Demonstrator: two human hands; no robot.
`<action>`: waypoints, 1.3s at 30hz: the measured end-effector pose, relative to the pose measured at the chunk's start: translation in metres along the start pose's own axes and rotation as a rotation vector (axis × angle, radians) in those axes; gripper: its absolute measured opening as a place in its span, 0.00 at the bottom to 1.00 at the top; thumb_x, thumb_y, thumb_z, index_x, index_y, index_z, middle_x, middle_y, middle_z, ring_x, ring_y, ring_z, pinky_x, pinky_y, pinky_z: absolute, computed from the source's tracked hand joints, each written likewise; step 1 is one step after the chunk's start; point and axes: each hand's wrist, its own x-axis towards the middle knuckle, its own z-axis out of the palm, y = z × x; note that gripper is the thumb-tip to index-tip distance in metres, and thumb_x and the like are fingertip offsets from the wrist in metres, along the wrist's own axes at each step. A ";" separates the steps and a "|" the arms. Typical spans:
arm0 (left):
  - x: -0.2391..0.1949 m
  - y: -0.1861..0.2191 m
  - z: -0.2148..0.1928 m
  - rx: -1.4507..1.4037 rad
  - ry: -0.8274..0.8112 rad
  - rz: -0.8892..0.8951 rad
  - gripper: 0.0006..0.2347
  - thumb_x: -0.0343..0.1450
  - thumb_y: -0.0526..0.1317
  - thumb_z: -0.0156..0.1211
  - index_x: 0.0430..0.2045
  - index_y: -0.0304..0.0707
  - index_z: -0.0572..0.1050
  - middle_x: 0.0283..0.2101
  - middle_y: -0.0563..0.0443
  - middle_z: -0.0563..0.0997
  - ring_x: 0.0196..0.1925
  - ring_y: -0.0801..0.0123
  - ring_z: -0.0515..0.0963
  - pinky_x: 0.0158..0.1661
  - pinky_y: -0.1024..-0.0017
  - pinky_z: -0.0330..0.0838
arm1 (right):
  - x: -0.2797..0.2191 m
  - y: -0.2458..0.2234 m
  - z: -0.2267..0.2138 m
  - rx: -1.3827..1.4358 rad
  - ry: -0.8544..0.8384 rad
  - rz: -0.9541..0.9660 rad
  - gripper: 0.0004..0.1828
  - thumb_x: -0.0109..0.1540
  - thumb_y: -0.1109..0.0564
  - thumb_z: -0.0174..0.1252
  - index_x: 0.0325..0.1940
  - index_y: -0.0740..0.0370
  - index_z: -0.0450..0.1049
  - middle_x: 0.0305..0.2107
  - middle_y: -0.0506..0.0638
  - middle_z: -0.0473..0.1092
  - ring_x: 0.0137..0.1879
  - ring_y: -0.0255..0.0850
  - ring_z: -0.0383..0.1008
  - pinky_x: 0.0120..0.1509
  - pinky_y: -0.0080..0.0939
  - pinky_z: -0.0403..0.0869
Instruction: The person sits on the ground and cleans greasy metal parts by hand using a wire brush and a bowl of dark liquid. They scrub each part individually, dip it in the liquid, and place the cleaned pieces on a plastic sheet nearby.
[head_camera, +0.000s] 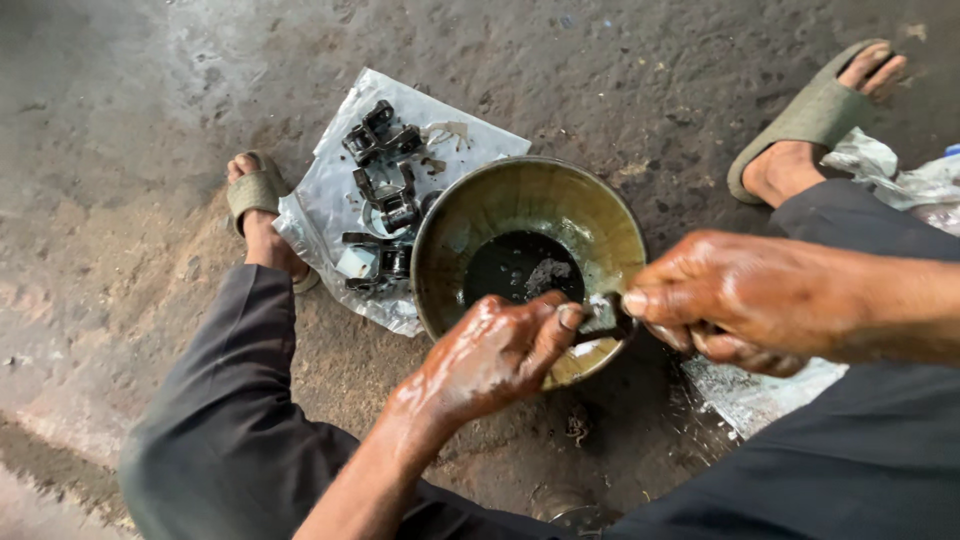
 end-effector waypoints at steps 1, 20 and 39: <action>0.001 -0.002 0.000 0.045 0.080 0.107 0.16 0.78 0.49 0.40 0.31 0.39 0.74 0.14 0.40 0.73 0.15 0.47 0.75 0.20 0.55 0.68 | 0.000 0.001 0.000 0.038 -0.001 0.003 0.28 0.68 0.41 0.51 0.24 0.65 0.66 0.08 0.46 0.50 0.11 0.36 0.44 0.14 0.41 0.46; 0.011 -0.007 -0.017 0.326 0.174 0.346 0.15 0.77 0.51 0.49 0.38 0.38 0.75 0.18 0.36 0.74 0.20 0.41 0.76 0.22 0.50 0.65 | 0.010 0.021 -0.019 -0.023 -0.062 -0.115 0.28 0.67 0.40 0.53 0.23 0.65 0.69 0.08 0.45 0.52 0.11 0.37 0.49 0.15 0.41 0.51; 0.013 -0.027 0.003 -0.020 -0.333 -0.104 0.34 0.80 0.60 0.36 0.26 0.22 0.81 0.18 0.36 0.73 0.18 0.56 0.70 0.23 0.50 0.64 | 0.041 0.079 -0.004 -0.956 0.330 -1.368 0.19 0.72 0.48 0.41 0.49 0.63 0.72 0.36 0.54 0.75 0.29 0.40 0.71 0.34 0.42 0.72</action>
